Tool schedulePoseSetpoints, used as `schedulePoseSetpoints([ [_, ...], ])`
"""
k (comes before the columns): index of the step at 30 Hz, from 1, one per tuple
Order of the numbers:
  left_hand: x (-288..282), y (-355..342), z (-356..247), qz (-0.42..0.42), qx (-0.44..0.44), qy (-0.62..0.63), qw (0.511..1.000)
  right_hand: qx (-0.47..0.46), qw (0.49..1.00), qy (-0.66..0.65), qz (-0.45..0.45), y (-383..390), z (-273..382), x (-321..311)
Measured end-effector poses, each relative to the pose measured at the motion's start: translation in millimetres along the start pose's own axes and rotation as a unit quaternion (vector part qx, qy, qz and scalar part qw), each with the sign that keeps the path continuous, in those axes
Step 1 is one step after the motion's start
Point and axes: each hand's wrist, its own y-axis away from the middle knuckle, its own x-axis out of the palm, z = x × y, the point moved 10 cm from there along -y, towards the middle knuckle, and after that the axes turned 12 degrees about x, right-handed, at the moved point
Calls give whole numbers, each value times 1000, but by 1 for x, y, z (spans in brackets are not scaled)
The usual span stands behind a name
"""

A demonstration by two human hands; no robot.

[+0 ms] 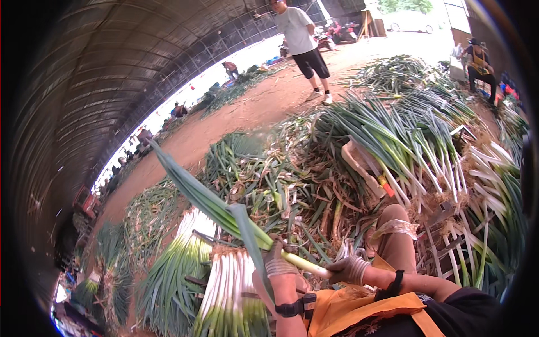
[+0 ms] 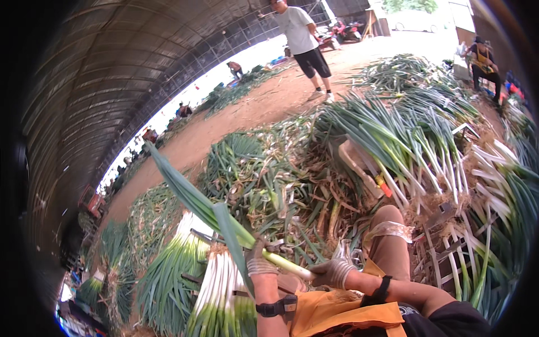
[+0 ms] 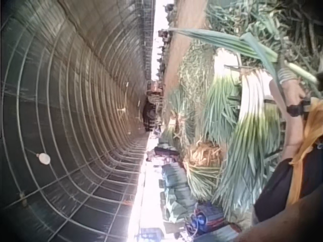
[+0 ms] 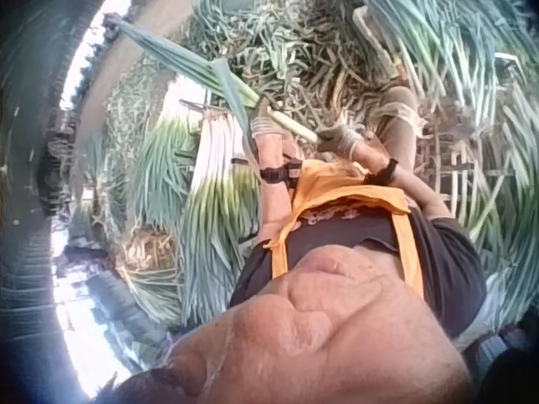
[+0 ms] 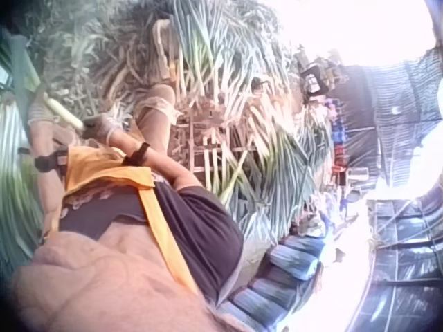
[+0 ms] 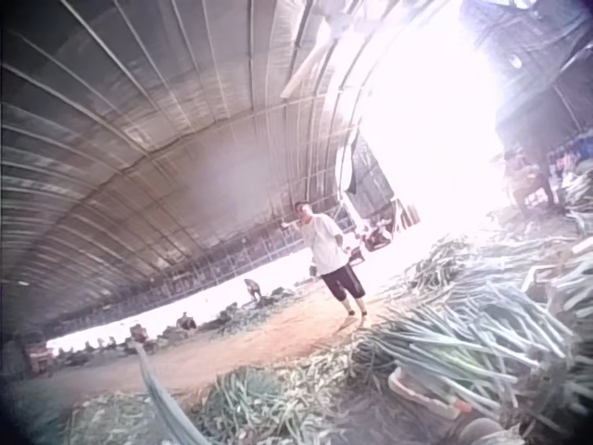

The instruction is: The person cleans leeks by hand, peeling away the outer layers and pulling off the roots before placing them onto a metal rack.

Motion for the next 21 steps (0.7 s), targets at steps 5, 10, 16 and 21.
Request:
schedulePoseSetpoints([
  [5, -4, 3, -4, -14, 57, -32, 998, 32, 998, 28, -44, 2, -21, -14],
  [10, 1, 6, -4, -15, 30, -33, 999, -49, 980, 160, -106, 12, -2, -18],
  [16, 4, 4, -8, 47, 55, 4, 997, 27, 988, -135, 64, 20, -41, -13],
  [21, 8, 14, -12, -14, 35, -8, 999, -168, 982, 89, 16, 7, 0, 4],
])
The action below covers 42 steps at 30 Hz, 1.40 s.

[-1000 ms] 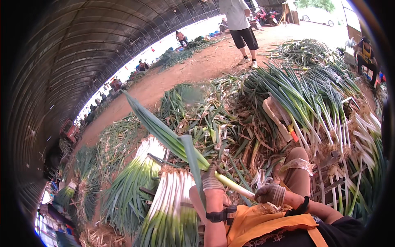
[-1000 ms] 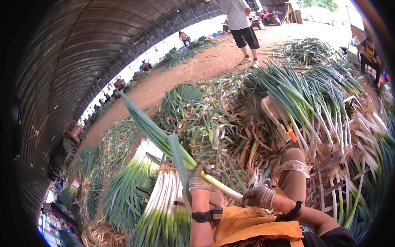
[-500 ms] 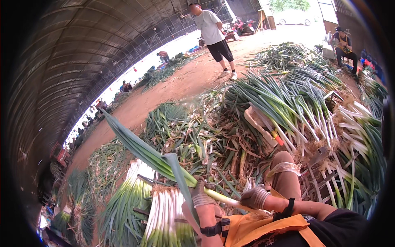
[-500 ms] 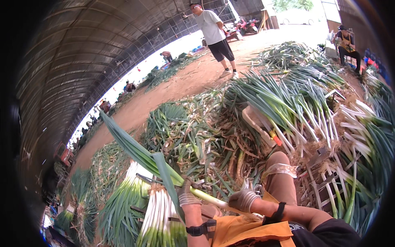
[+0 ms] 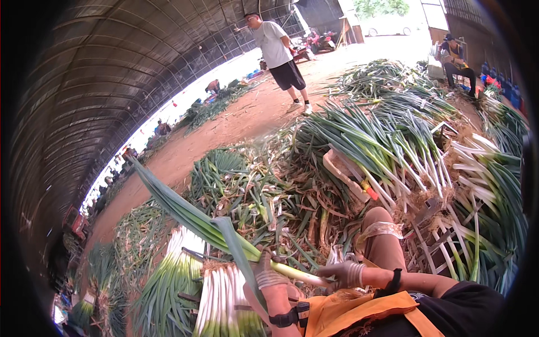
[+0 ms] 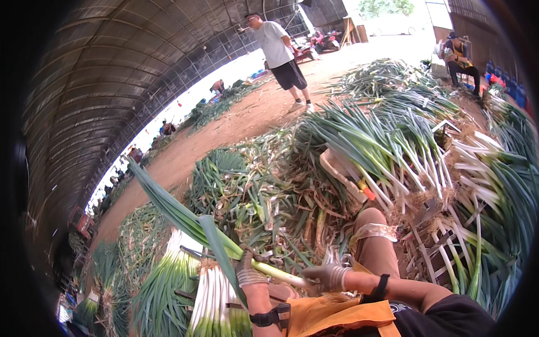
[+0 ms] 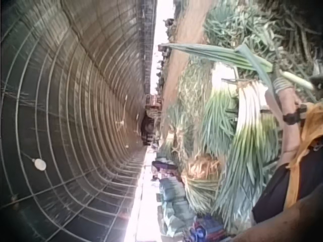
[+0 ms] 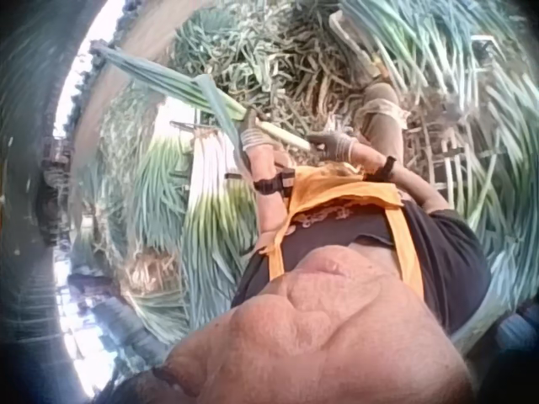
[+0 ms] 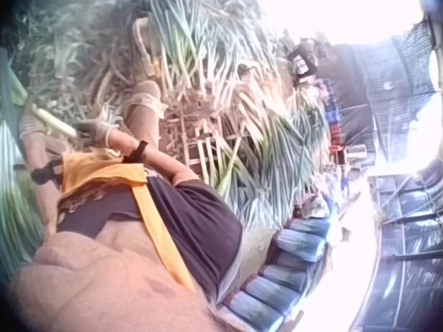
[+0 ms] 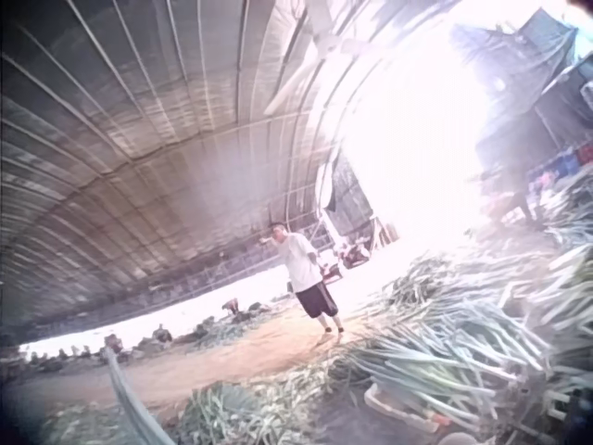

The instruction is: The person cleans leeks by hand, peeling away the outer layers and pulling off the roots before placing them onto a metal rack.

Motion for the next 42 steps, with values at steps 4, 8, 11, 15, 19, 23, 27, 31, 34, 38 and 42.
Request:
schedulePoseSetpoints([
  [4, 18, 15, -10, -37, -28, -21, 999, 39, 995, -90, 31, -7, -15, 25],
  [8, 17, 12, -7, 31, -1, 27, 999, 172, 934, -300, 88, -9, -63, 47],
  [11, 15, 10, -5, 17, 3, -29, 999, 123, 982, -124, -69, 16, -12, -11],
  [15, 17, 2, 1, 39, 25, -17, 999, 195, 979, 10, -61, 17, -7, -18],
  [19, 17, 7, 1, 26, 20, -38, 999, 219, 972, 27, -81, 20, -8, -21],
  [23, 6, 1, 4, 9, 28, -8, 1000, 196, 975, 54, -86, 19, -3, -19],
  [27, 9, 2, 10, 14, -37, -5, 999, 190, 977, 82, -51, 18, -6, -16],
  [31, 4, -3, 8, 38, -8, 16, 999, 122, 987, 72, -82, 11, 12, -24],
  [34, 11, 5, 1, 34, -3, -2, 999, 119, 989, 9, -86, 11, 21, -20],
  [38, 24, 20, -9, 63, 2, 3, 998, 141, 979, -139, -36, -2, -55, 18],
  [42, 24, 24, -12, 72, -6, 38, 997, 115, 982, -102, -107, 15, -28, -9],
])
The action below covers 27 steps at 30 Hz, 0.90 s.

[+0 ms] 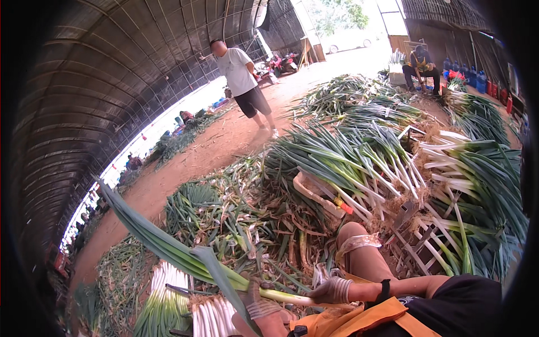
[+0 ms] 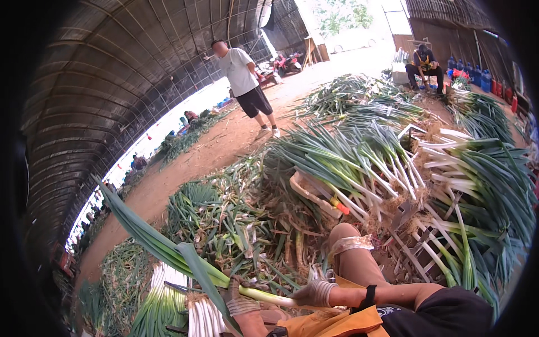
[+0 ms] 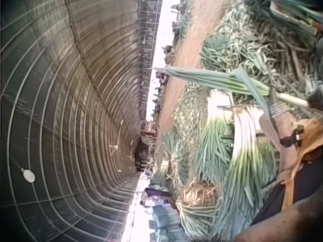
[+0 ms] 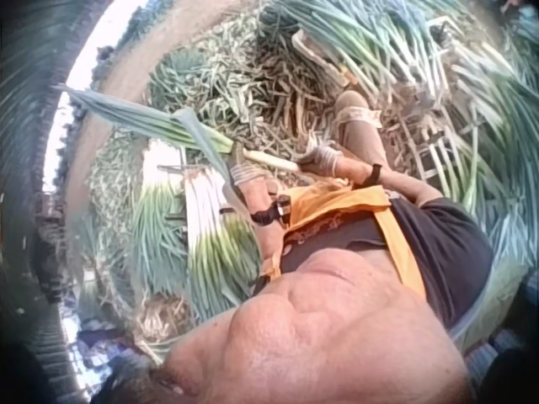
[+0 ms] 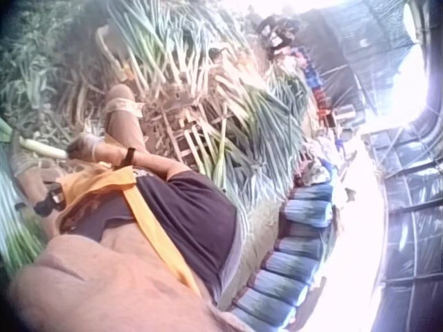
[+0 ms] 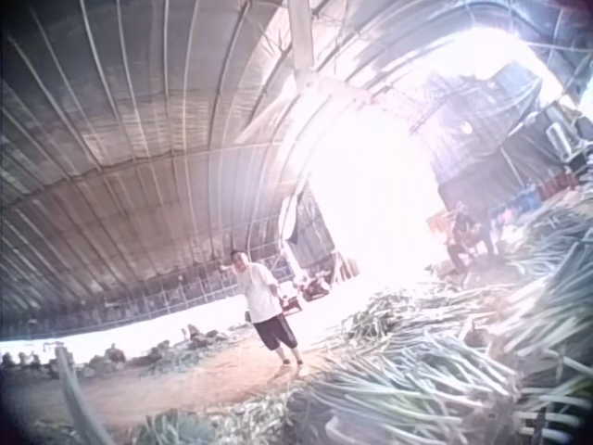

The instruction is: The person cleans leeks by hand, peeling away the outer layers and pulling off the roots before placing them onto a metal rack.

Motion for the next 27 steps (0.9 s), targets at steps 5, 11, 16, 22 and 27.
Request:
schedulePoseSetpoints([
  [5, -20, -16, 20, -19, -17, -22, 999, -65, 970, 231, -33, 14, 47, -8],
  [11, -18, -17, 14, 7, 5, -10, 1000, -53, 966, 251, 21, 16, 34, -4],
  [16, 4, 1, 4, 16, -24, 65, 997, 32, 993, -31, 106, 36, 23, -20],
  [22, 20, 40, 59, 110, -94, 70, 987, 71, 967, -243, 27, 53, 51, -88],
  [27, 37, 92, 120, 237, -235, 62, 941, 44, 987, -98, -119, 22, 57, -123],
])
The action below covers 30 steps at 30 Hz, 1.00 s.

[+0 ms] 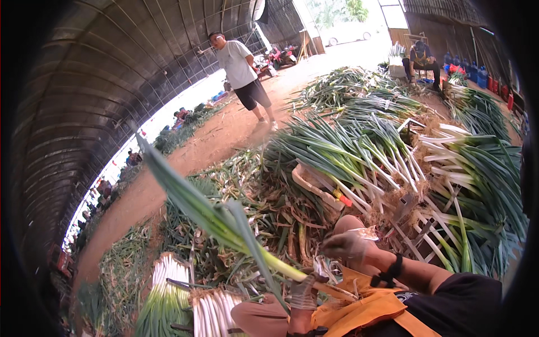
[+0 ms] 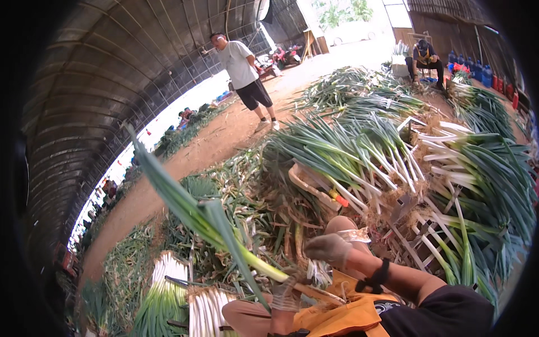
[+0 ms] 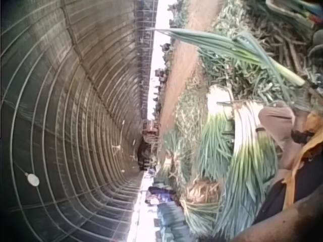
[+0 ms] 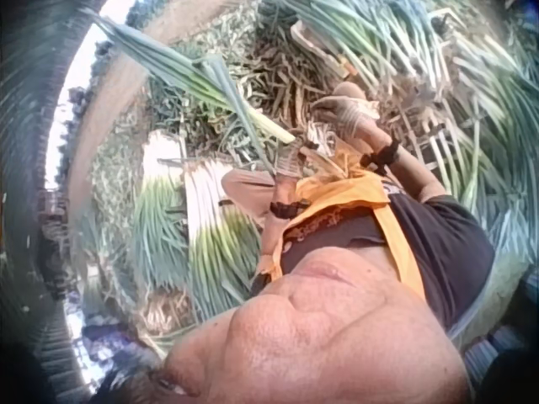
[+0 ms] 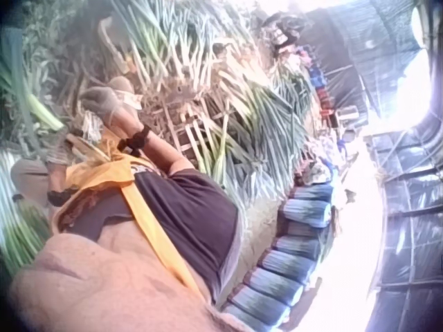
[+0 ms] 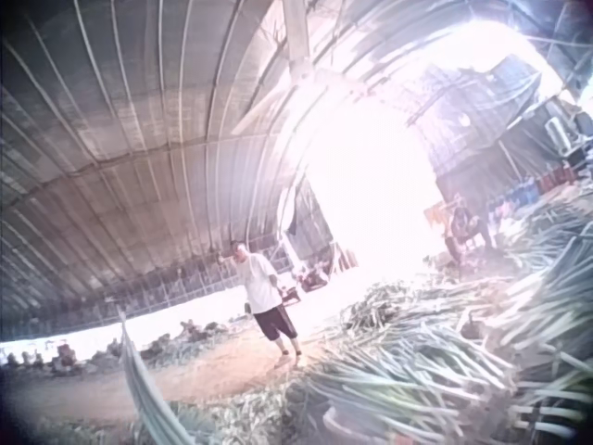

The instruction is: The person cleans leeks by hand, peeling away the outer layers and pulling off the roots before placing them onto a metal rack.

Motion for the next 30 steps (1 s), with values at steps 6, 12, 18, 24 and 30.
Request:
schedulePoseSetpoints([
  [6, 25, 11, 57, 170, -159, -71, 970, -16, 951, -151, 271, -53, 19, 55],
  [12, 13, 18, 60, 357, -18, -388, 849, 72, 946, -197, 246, -58, 48, 86],
  [18, 6, 8, 38, 237, -65, -373, 895, -11, 990, -143, 6, -91, 61, 59],
  [24, -15, 8, 29, 104, -84, -196, 971, -25, 988, -149, -23, -92, 101, 56],
  [30, -18, 32, 40, 171, -154, 16, 973, -3, 974, -222, 33, -80, 95, 65],
])
